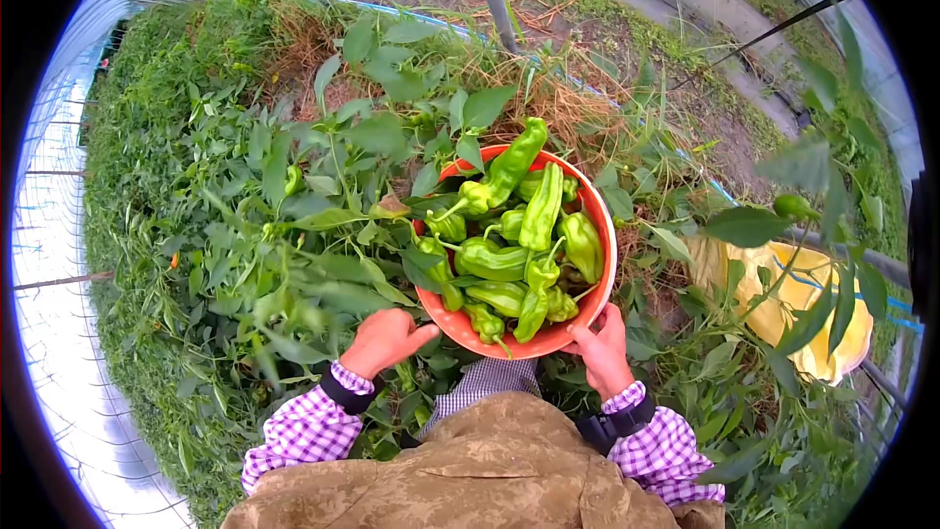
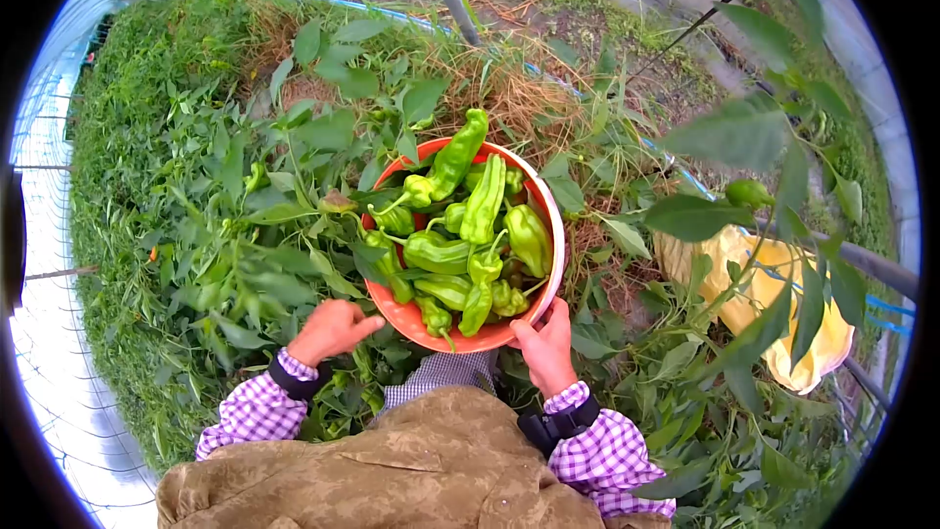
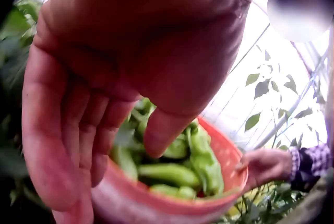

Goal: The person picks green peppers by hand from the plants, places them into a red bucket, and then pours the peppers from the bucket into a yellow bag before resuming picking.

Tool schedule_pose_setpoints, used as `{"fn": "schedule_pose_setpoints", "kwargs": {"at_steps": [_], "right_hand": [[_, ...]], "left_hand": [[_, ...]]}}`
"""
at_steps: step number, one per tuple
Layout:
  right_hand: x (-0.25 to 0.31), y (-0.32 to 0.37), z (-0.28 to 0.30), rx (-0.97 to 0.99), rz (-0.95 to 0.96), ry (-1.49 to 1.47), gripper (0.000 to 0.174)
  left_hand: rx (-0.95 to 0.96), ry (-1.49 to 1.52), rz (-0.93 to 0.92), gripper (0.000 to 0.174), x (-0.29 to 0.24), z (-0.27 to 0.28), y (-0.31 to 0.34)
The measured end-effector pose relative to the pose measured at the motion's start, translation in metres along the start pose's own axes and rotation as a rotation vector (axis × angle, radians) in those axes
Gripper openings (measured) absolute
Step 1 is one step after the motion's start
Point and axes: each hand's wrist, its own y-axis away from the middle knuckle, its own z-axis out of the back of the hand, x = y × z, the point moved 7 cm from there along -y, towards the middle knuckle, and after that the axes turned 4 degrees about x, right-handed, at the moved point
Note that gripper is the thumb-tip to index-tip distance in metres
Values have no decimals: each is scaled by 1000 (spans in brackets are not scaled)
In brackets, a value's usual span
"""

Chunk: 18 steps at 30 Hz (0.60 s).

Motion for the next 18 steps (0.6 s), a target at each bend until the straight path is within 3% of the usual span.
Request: {"fn": "schedule_pose_setpoints", "kwargs": {"at_steps": [1, 2, 4, 5, 10, 13, 18], "right_hand": [[1, 0, -1, -4, 10, -5, 49], [2, -1, -1, -4, 14, -5, 49], [3, 1, -1, -10, 9, 18, 50], [4, -1, -2, -15, 17, 19, 50], [6, -2, 2, -29, 80, 59, 49], [20, 3, 0, -16, 76, 49, 48], [36, 8, 4, 17, 94, 130, 50]], "left_hand": [[64, 230, 62, 32, 15, -20, -8], [62, 229, 60, 32, 22, -34, -20], [-16, 1289, 21, 44, 34, -60, -48], [50, 1455, 24, 53, 32, -64, -59], [92, 1554, 93, 39, 33, -69, -75], [113, 1529, 253, 25, 33, -74, -71], [177, 1564, 308, 33, 27, -84, -43]]}}
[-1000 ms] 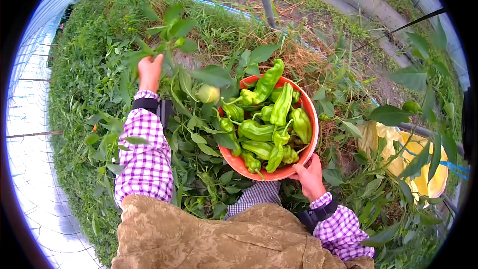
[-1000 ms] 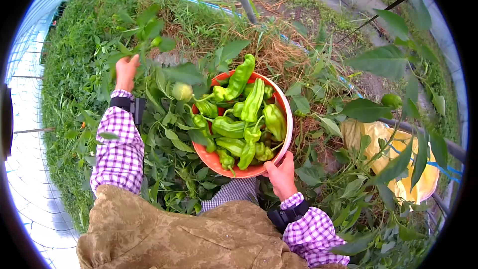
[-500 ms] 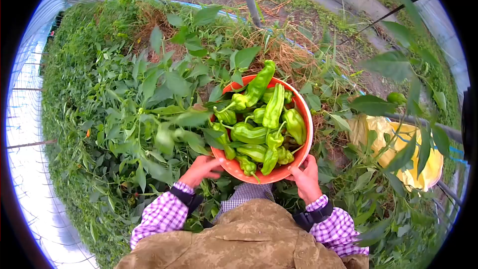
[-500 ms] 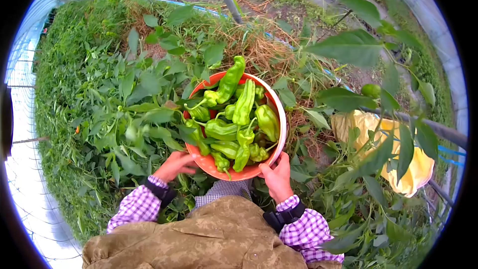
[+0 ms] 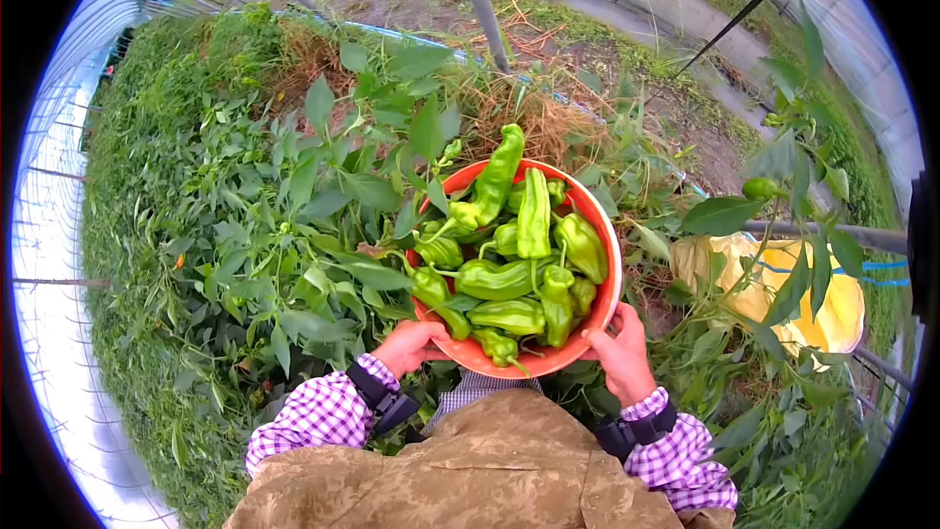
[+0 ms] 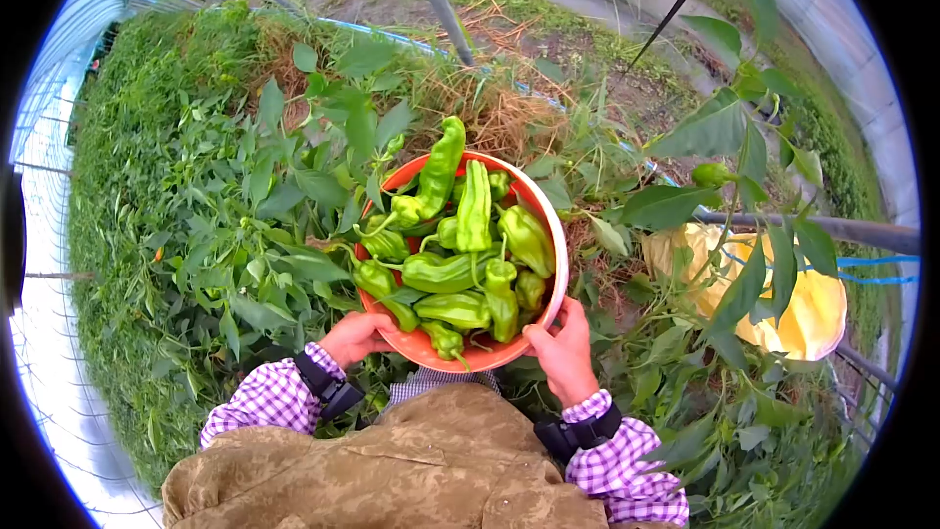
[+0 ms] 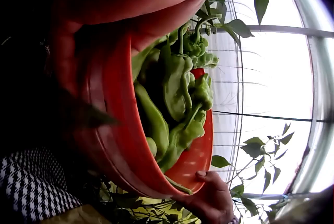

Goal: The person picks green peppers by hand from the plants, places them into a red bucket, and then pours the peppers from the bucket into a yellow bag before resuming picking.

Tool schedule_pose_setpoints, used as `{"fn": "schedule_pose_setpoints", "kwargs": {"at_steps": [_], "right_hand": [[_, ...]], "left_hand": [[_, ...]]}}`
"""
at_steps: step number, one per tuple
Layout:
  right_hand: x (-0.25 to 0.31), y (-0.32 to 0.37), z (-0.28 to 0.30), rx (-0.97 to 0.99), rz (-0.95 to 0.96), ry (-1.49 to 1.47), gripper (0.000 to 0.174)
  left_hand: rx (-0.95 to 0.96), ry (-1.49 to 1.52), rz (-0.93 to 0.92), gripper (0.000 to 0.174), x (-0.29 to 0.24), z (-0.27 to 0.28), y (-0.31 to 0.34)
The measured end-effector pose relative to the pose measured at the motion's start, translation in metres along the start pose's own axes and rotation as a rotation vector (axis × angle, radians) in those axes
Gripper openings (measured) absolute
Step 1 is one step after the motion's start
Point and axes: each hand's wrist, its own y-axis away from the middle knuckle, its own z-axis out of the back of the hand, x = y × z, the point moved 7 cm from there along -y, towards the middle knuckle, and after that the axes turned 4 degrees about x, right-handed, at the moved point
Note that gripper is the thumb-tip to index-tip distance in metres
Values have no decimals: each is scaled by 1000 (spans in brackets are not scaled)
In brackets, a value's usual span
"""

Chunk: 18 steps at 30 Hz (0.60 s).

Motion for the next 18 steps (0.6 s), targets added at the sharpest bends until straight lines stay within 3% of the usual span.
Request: {"fn": "schedule_pose_setpoints", "kwargs": {"at_steps": [3, 4, 6, 8, 10, 11, 13, 14, 16, 17, 18], "right_hand": [[-7, -1, -1, 6, -33, 50, 51], [-11, -3, -4, 7, -45, 69, 51], [-18, -6, -7, 0, -62, 89, 52], [-23, -7, -5, -32, -16, 75, 52], [-26, -8, -6, -30, -43, 56, 53], [-24, -7, -7, -44, -69, 67, 53], [-24, -7, -6, -57, -112, 93, 53], [-17, -7, -10, -60, -121, 92, 53], [-13, -4, -14, -75, -120, 37, 53], [-15, -3, -12, -83, -123, 34, 53], [-18, -5, -11, -73, -119, 35, 53]], "left_hand": [[114, -45, -10, 33, 3, 3, 2], [196, -181, 16, 33, -5, 8, 8], [91, -706, -5, 27, -38, 21, 28], [-174, -716, -442, 23, -73, 76, 4], [-334, -690, -813, 23, -125, 47, 53], [-334, -689, -804, 23, -137, 41, 48], [-382, -991, -1321, 29, -172, 8, 66], [-378, -992, -1313, 29, -186, 4, 59], [-459, -1400, -998, 35, -197, -6, 22], [-450, -1404, -998, 35, -205, -8, 10], [-455, -1547, -828, 37, -208, -7, -14]]}}
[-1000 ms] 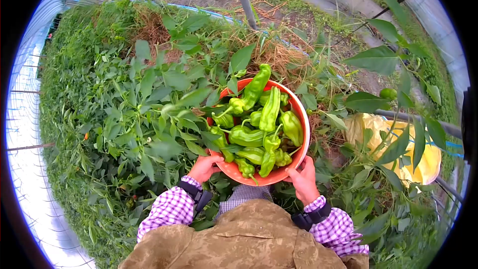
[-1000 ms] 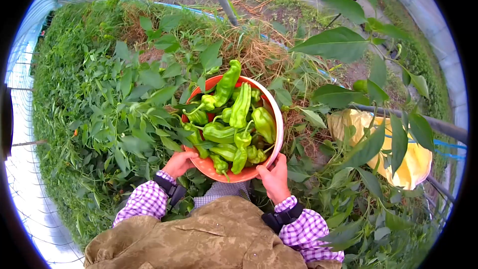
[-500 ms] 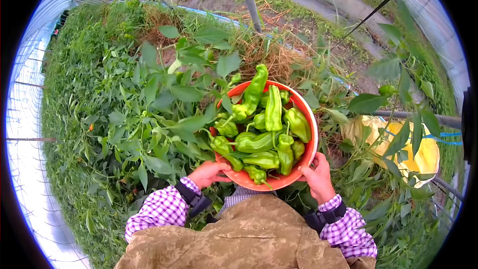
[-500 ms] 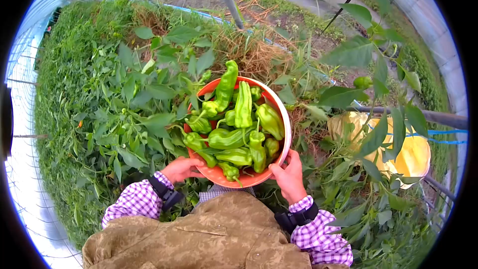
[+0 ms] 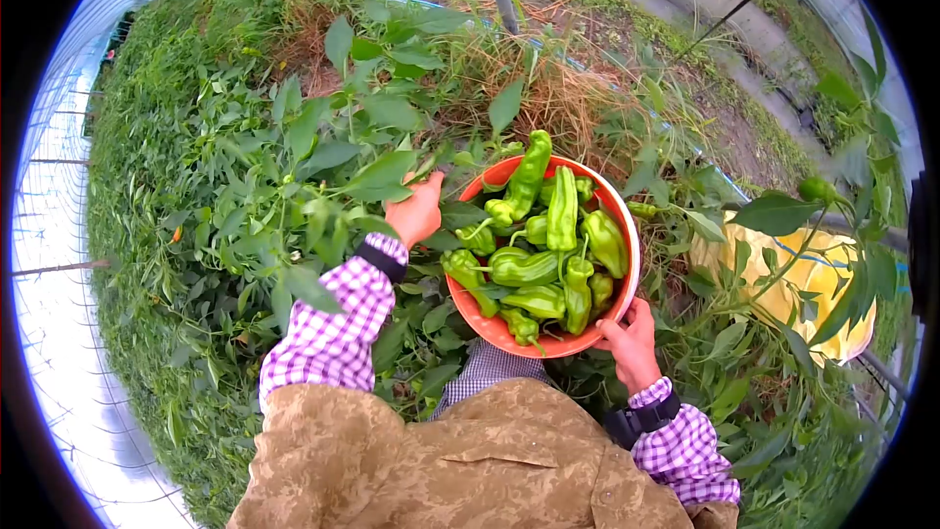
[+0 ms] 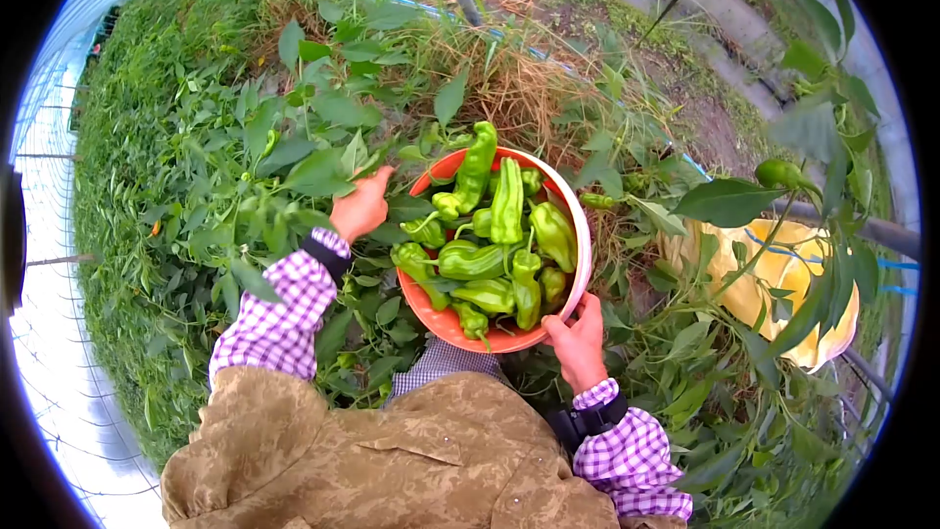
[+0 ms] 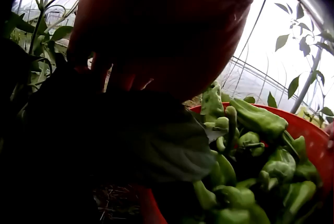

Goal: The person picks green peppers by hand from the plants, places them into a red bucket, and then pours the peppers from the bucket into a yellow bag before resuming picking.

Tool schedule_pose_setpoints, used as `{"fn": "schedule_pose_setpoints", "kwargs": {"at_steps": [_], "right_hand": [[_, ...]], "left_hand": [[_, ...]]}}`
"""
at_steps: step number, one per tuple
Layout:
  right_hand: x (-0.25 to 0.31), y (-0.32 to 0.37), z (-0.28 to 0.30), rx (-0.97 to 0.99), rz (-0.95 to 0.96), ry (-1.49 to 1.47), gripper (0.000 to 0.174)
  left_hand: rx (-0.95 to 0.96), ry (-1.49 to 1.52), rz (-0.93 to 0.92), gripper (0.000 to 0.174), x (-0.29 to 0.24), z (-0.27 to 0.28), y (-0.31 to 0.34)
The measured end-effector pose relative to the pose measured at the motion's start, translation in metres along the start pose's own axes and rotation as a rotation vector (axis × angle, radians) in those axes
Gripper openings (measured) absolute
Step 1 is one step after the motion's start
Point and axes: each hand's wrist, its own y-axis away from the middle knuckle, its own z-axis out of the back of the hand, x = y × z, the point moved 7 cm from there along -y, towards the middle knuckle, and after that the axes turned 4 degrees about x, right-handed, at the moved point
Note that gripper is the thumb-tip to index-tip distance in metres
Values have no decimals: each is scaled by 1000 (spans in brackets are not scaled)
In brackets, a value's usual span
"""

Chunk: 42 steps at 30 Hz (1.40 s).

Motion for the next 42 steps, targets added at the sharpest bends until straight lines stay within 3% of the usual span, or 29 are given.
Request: {"fn": "schedule_pose_setpoints", "kwargs": {"at_steps": [1, 4, 5, 6, 8, 9, 12, 17, 20, 28, 30, 36, 38, 40, 42], "right_hand": [[-2, -2, 1, 11, 3, 2, 53], [-1, -2, 0, 6, 57, 20, 52], [0, -3, 0, 2, 59, 28, 53], [-1, -3, 1, -2, 54, 24, 53], [0, -7, 3, -13, 116, 48, 54], [-3, -8, 4, -15, 110, 48, 54], [-3, -11, 4, -12, 103, 101, 54], [-9, -13, 5, -23, 74, 77, 55], [-10, -13, 5, -32, 96, 116, 55], [-12, -9, 4, -57, 101, 96, 56], [-15, -9, 5, -58, 67, 85, 56], [-16, -6, 1, -54, -21, 5, 56], [-22, -8, 3, -56, -19, -7, 56], [-22, -8, 1, -58, -17, -21, 56], [-23, -6, 0, -83, -52, -28, 57]], "left_hand": [[138, -123, 64, 40, 7, -15, -13], [241, -41, 17, 45, 19, -30, -39], [443, -92, 75, 46, 7, -19, -40], [449, -95, 72, 46, 8, -18, -44], [704, 41, 28, 44, 17, -30, -38], [659, 210, -22, 38, 21, -31, -37], [606, 341, 5, 35, 32, -34, -33], [729, 730, 52, 29, 33, -25, -21], [715, 508, -33, 26, 27, -9, -19], [642, 623, 88, 27, 33, 6, -15], [609, 771, 59, 29, 29, 18, -14], [592, 746, 130, 26, 49, 30, -16], [570, 824, 35, 26, 43, 42, -13], [568, 735, 102, 23, 50, 39, -15], [330, 824, 180, 25, 59, 48, -18]]}}
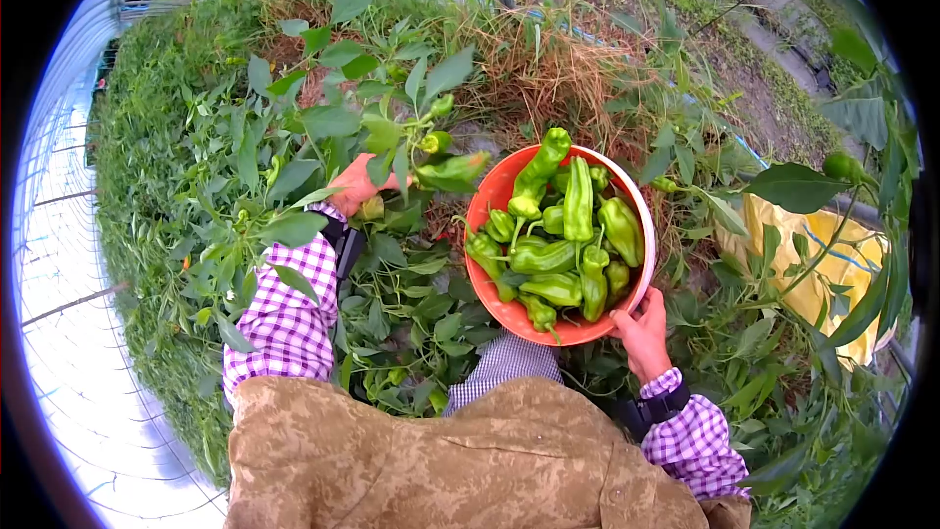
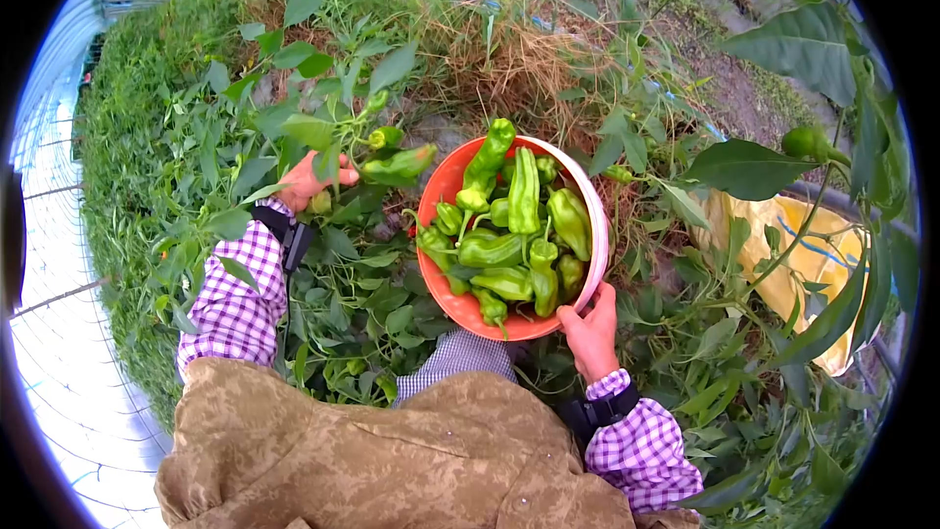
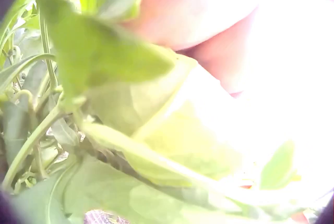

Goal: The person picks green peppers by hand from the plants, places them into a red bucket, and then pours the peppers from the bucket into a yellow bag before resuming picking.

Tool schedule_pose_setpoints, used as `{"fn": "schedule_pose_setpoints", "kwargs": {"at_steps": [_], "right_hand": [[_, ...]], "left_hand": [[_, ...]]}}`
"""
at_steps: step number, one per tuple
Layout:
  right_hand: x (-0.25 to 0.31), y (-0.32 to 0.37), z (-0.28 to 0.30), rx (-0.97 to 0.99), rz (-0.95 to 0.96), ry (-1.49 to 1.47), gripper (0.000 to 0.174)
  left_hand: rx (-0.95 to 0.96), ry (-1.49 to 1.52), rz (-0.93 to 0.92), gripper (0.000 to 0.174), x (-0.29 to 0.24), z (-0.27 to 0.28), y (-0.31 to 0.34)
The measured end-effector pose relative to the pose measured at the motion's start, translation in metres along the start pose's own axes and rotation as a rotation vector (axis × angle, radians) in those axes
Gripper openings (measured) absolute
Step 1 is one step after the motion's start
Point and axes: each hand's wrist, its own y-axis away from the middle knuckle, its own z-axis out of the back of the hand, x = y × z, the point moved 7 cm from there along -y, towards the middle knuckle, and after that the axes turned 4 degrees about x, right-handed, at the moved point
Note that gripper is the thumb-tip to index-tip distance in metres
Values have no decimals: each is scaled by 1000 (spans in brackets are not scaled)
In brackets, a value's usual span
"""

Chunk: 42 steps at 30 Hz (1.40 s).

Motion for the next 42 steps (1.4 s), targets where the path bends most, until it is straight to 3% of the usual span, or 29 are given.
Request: {"fn": "schedule_pose_setpoints", "kwargs": {"at_steps": [1, 2, 4, 5, 6, 8, 10, 11, 12, 13, 14, 15, 16, 18, 20, 22, 24, 26, 28, 30, 33, 34, 35, 36, 37, 40, 42], "right_hand": [[-1, 1, -1, -2, 1, -2, 57], [-2, 1, -1, -6, 13, -5, 57], [0, 1, 0, -19, 22, -3, 57], [1, 2, -1, -17, 20, -14, 57], [1, 2, -1, -15, 19, -27, 57], [3, 3, -1, -32, 17, -15, 56], [0, 2, 0, -44, 45, 0, 55], [4, 3, -1, -77, 81, -17, 48], [-1, -1, 8, -100, 62, 215, 41], [4, 1, 8, -127, 106, 224, 37], [-1, -1, 11, -139, 85, 232, 37], [1, 0, 14, -174, 145, 311, 39], [5, 2, 15, -177, 71, 366, 39], [12, 5, 15, -199, 61, 413, 43], [19, 9, 15, -203, 23, 437, 45], [22, 8, 17, -201, 27, 478, 48], [25, 11, 25, -193, 109, 396, 47], [29, 22, 30, -165, 166, 301, 47], [51, 59, 34, 16, 59, -56, 45], [76, 96, 35, 109, 92, -208, 47], [130, 167, 37, 225, 244, -296, 54], [139, 185, 39, 239, 292, -317, 55], [153, 212, 46, 242, 360, -330, 55], [165, 236, 57, 248, 426, -338, 55], [170, 250, 67, 241, 483, -315, 55], [177, 311, 109, 117, 701, -284, 56], [174, 359, 139, 43, 883, -401, 47]], "left_hand": [[35, -36, -14, 39, 17, 11, -16], [37, -36, -16, 39, 18, 10, -21], [-312, -295, -132, 47, 9, 25, -26], [-612, -674, -226, 49, -3, 31, -18], [-652, -826, -408, 51, -28, 15, -1], [-548, -502, -382, 45, -38, -20, 22], [-239, -352, -216, 38, 10, -61, 20], [-231, -392, -144, 36, 27, -76, 31], [-209, -427, -81, 34, 44, -97, 40], [-9, -423, 79, 55, 83, -114, 34], [190, -39, 333, 52, 83, -142, 48], [221, 316, 370, 49, 107, -166, 49], [311, 678, 393, 47, 126, -192, 46], [288, 906, 314, 61, 128, -213, 43], [370, 984, 439, 67, 170, -222, 30], [420, 1075, 475, 68, 173, -231, 24], [328, 932, 243, 63, 120, -214, 45], [236, 819, 186, 65, 77, -195, 69], [146, 763, 48, 64, 29, -175, 98], [100, 673, -142, 68, -30, -150, 131], [82, 462, -260, 68, -141, -133, 208], [-108, 343, -128, 55, -166, -120, 249], [-42, 327, -170, 66, -199, -129, 273], [-14, 309, -255, 64, -216, -128, 287], [61, 316, -451, 65, -237, -141, 294], [126, 188, -559, 58, -286, -165, 337], [231, 162, -663, 61, -322, -214, 372]]}}
